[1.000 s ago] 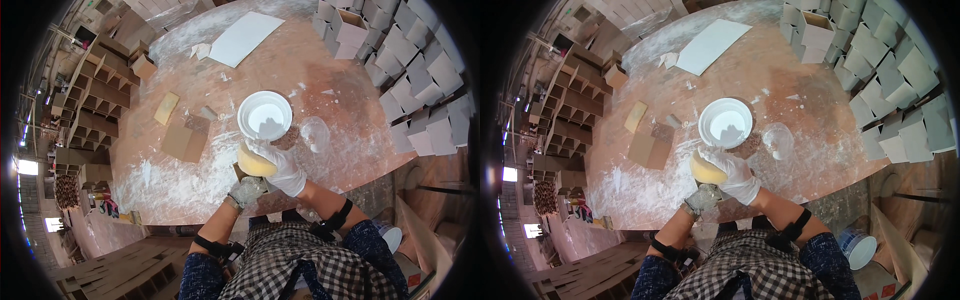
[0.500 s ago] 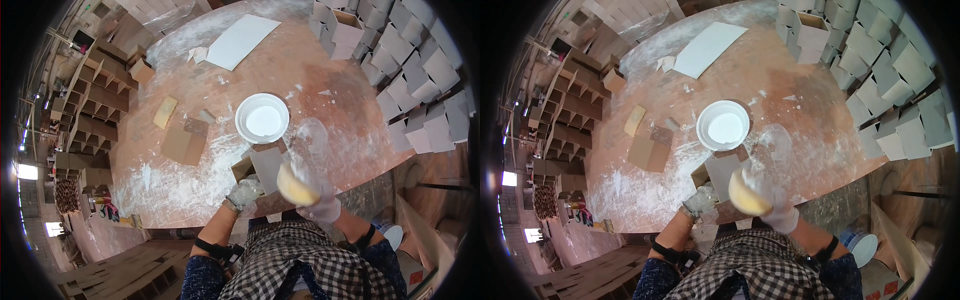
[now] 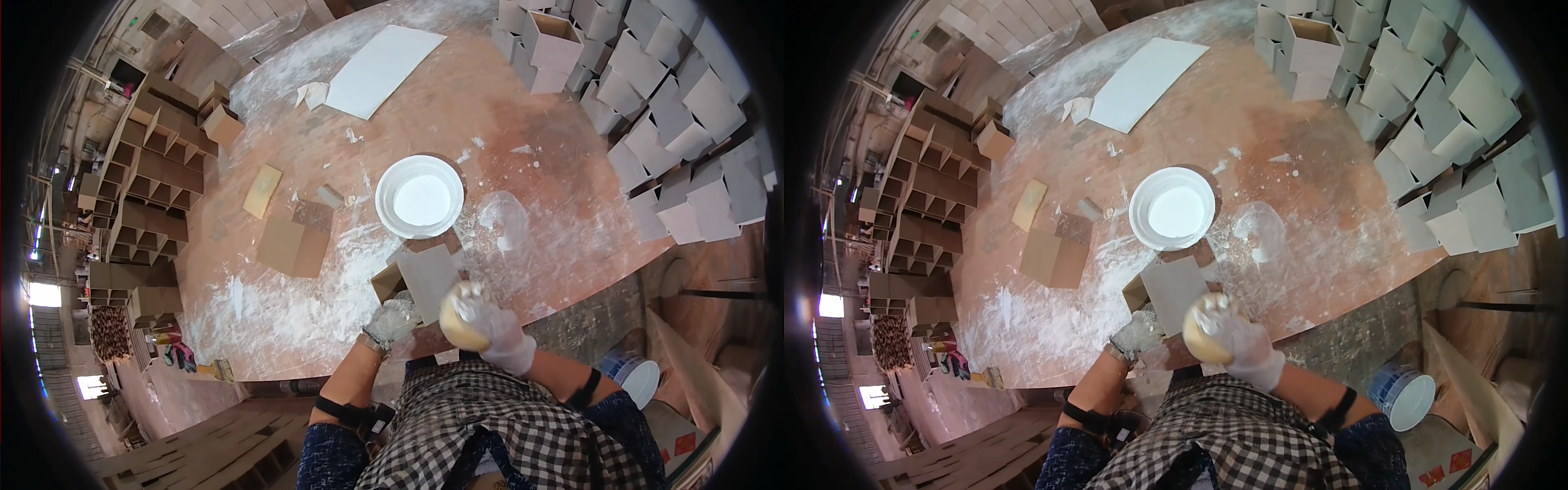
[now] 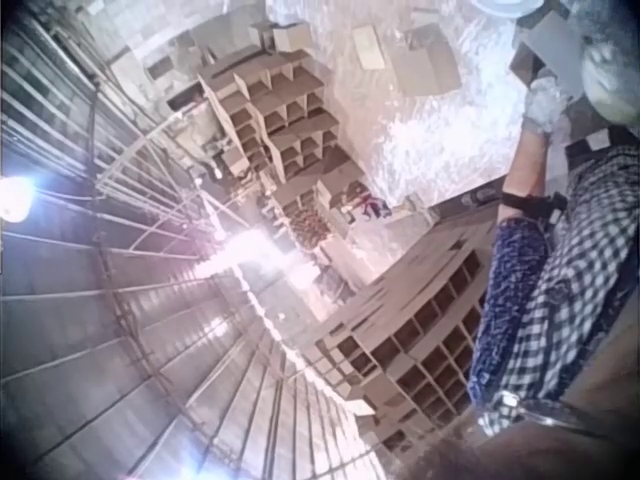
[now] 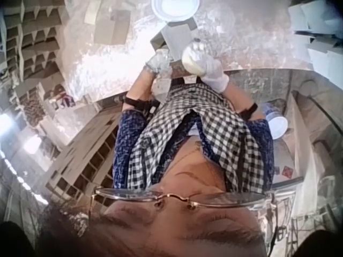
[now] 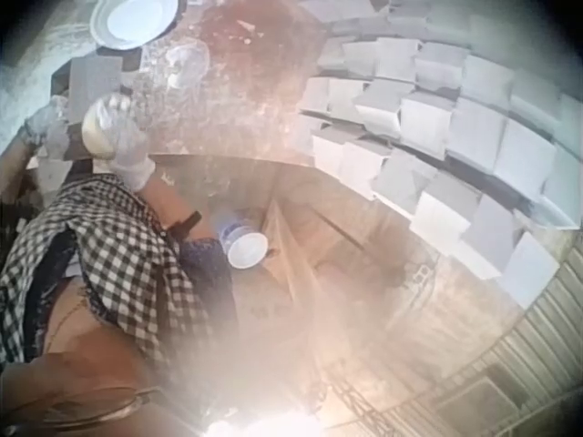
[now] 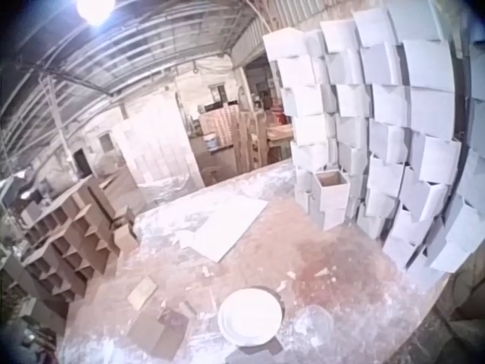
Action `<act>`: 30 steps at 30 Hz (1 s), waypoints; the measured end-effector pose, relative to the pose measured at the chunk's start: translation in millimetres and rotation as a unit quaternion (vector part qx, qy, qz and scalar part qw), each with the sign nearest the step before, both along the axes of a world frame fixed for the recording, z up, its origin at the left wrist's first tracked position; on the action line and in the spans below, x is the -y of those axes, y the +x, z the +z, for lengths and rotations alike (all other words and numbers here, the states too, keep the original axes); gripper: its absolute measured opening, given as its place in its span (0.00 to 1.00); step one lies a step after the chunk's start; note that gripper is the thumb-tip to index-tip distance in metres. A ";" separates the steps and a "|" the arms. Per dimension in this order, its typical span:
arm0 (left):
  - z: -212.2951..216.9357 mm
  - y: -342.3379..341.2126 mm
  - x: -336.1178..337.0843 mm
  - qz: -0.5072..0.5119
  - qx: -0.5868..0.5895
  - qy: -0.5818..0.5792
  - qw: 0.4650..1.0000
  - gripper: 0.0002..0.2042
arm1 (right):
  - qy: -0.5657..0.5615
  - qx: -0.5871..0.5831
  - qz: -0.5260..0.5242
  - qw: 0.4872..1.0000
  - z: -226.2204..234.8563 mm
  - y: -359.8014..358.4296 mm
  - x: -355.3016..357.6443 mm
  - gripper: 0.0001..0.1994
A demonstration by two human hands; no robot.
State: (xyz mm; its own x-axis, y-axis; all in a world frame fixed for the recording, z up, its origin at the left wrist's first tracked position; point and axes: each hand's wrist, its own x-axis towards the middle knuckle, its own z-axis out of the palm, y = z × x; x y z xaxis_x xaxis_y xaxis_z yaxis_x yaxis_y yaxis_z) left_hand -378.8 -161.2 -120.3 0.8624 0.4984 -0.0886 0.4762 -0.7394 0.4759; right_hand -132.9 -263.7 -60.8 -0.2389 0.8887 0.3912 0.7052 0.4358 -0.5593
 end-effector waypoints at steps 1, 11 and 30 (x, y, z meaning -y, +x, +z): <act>14.3 4.9 0.0 0.000 0.000 0.001 1.000 0.17 | -0.040 0.016 0.017 0.999 0.0 2.5 7.4 0.22; -57.7 -10.1 5.6 0.148 0.171 -0.326 0.918 0.18 | 0.029 -0.194 0.026 0.980 29.9 -20.4 -30.7 0.27; 49.0 26.8 -4.3 -0.008 -0.076 -0.009 0.997 0.16 | -0.270 0.099 0.195 0.938 53.6 3.5 -10.3 0.19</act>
State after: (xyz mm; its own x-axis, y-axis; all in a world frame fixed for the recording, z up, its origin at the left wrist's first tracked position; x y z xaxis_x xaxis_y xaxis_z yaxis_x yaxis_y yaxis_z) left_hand -352.0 -156.9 -71.3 0.8460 0.4817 -0.2286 0.5324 -0.7395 0.4119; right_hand -129.4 -253.4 -7.2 -0.6076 0.7744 -0.1765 0.6644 0.3739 -0.6471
